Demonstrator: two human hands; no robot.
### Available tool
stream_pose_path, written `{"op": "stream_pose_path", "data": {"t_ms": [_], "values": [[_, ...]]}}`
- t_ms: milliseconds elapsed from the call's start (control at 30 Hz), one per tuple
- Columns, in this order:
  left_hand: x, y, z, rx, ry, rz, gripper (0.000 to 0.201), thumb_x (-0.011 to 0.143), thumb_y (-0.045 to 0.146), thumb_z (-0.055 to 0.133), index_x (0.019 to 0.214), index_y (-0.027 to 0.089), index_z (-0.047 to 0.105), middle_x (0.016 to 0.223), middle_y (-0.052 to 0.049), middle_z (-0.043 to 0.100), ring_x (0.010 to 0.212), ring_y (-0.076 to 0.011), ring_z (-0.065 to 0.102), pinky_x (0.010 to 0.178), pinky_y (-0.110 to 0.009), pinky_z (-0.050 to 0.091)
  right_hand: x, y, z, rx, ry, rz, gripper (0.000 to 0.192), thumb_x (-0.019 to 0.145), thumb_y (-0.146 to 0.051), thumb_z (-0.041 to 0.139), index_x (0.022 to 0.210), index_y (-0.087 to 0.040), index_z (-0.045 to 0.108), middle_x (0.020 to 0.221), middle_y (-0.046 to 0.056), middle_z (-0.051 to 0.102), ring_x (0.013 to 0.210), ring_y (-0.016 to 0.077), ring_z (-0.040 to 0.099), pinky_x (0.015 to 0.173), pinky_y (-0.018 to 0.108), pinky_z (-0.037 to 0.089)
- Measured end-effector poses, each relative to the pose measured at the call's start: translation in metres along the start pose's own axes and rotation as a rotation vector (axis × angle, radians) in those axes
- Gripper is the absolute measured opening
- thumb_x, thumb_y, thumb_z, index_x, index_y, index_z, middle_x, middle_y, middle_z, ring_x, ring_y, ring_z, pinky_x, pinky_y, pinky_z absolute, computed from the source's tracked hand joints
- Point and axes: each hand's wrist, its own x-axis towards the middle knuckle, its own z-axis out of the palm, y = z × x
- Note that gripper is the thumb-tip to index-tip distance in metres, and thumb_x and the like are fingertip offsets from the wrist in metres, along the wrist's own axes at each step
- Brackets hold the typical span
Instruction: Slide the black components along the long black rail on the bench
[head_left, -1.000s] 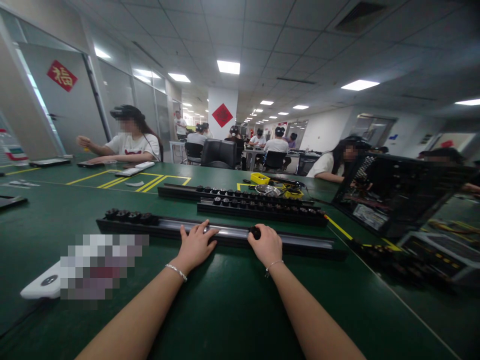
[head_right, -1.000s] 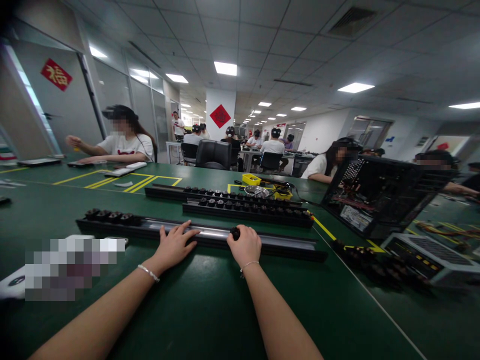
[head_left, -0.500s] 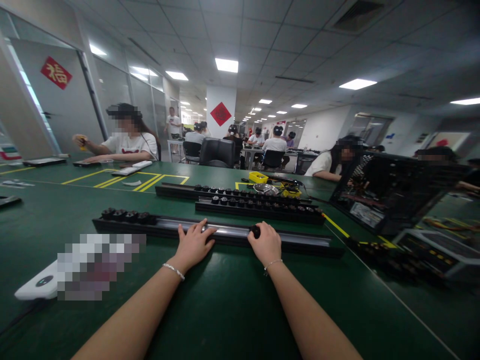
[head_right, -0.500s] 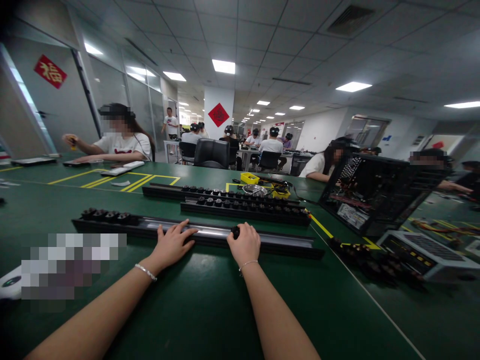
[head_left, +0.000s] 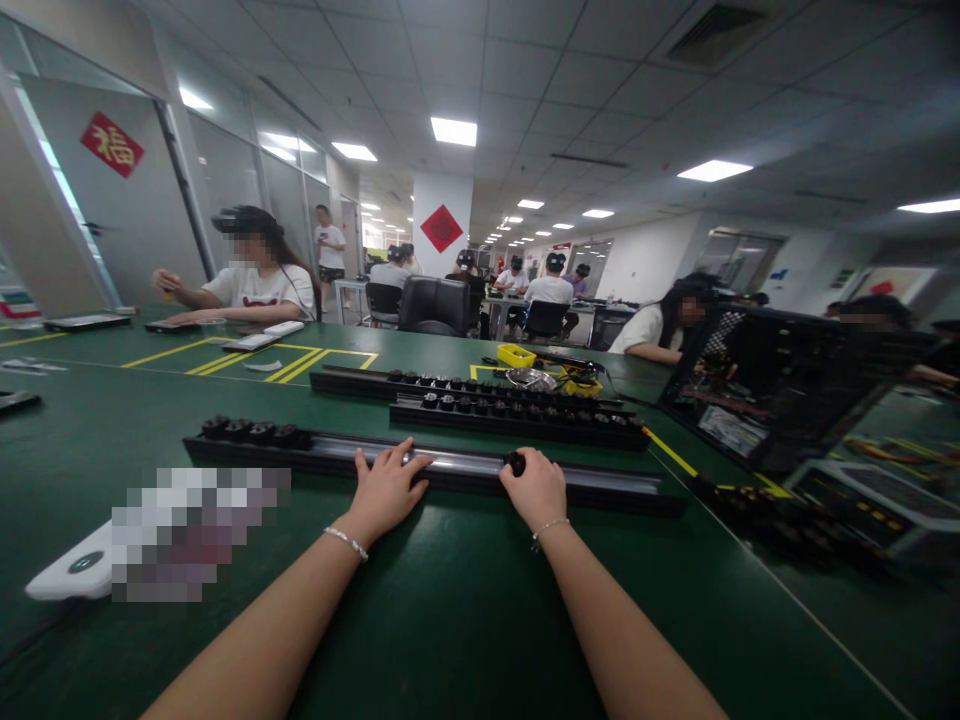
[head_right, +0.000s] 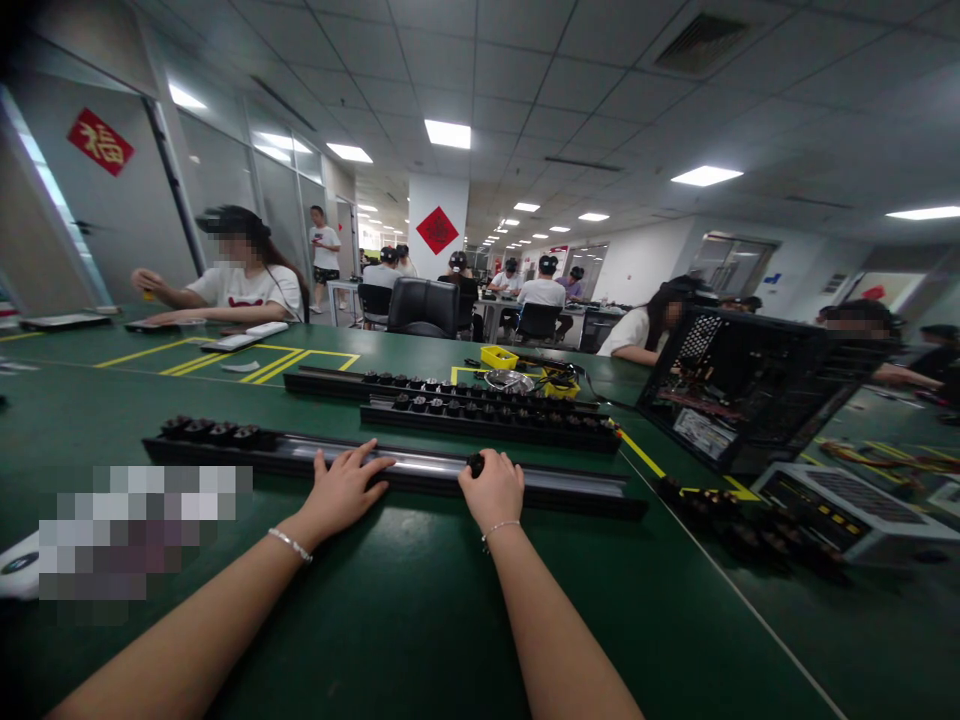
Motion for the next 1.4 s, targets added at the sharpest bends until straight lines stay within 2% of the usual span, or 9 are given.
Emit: {"op": "stream_pose_path", "data": {"t_ms": [100,267,433,667,900,1233,1400], "values": [[0.0,0.0,0.0,0.001,0.0,0.001,0.037,0.085,0.041,0.045,0.121,0.039,0.054,0.143,-0.007,0.041,0.124,-0.0312,0.043,0.099,-0.073,0.012,0.0,0.002,-0.001,0.013,-0.005,0.001,0.029,0.078,-0.033,0.048,0.099,-0.018,0.062,0.1,0.008,0.065,0.099,0.022,0.056,0.092,0.036,0.034],[0.0,0.0,0.0,0.003,-0.005,0.003,0.038,0.085,0.042,0.044,0.121,0.039,0.053,0.143,-0.006,0.041,0.124,-0.0323,0.042,0.099,-0.073,0.012,-0.003,0.003,-0.005,-0.024,0.039,-0.017,0.027,0.077,-0.035,0.05,0.097,-0.022,0.064,0.115,0.008,0.061,0.112,0.0248,0.049,0.095,0.038,0.033],[0.0,0.0,0.001,-0.004,-0.006,0.0,0.038,0.084,0.042,0.045,0.121,0.039,0.054,0.144,-0.006,0.04,0.124,-0.0329,0.042,0.1,-0.072,0.01,-0.003,0.006,-0.007,0.0,0.009,-0.006,0.029,0.077,-0.036,0.051,0.099,-0.023,0.064,0.103,0.004,0.065,0.107,0.0249,0.051,0.094,0.038,0.033],[0.0,0.001,0.0,-0.011,-0.016,-0.01,0.038,0.084,0.042,0.045,0.121,0.039,0.054,0.144,-0.006,0.04,0.125,-0.0324,0.041,0.101,-0.072,0.009,-0.003,0.007,-0.003,-0.012,0.044,0.004,0.03,0.077,-0.035,0.051,0.101,-0.022,0.064,0.103,0.005,0.066,0.109,0.0253,0.051,0.095,0.038,0.033],[0.0,0.001,-0.001,0.001,-0.011,-0.001,0.037,0.085,0.041,0.045,0.121,0.038,0.054,0.144,-0.007,0.041,0.124,-0.0315,0.042,0.099,-0.073,0.011,0.0,0.013,-0.01,-0.018,0.009,0.014,0.028,0.077,-0.034,0.05,0.098,-0.022,0.064,0.095,0.005,0.066,0.096,0.0206,0.057,0.087,0.033,0.035],[0.0,-0.001,0.001,0.006,-0.007,0.002,0.038,0.085,0.043,0.044,0.121,0.039,0.054,0.144,-0.006,0.04,0.124,-0.0327,0.042,0.1,-0.072,0.012,0.002,0.014,-0.01,0.0,0.008,0.027,0.027,0.076,-0.033,0.05,0.097,-0.021,0.062,0.093,0.005,0.066,0.094,0.0202,0.058,0.085,0.032,0.036],[0.001,-0.002,0.003,0.004,0.0,0.009,0.038,0.085,0.042,0.044,0.121,0.039,0.053,0.143,-0.006,0.041,0.124,-0.0318,0.042,0.099,-0.073,0.011,0.002,0.016,-0.011,0.006,0.003,0.048,0.028,0.077,-0.033,0.049,0.098,-0.019,0.061,0.094,0.006,0.066,0.096,0.0216,0.058,0.091,0.036,0.034]]}}
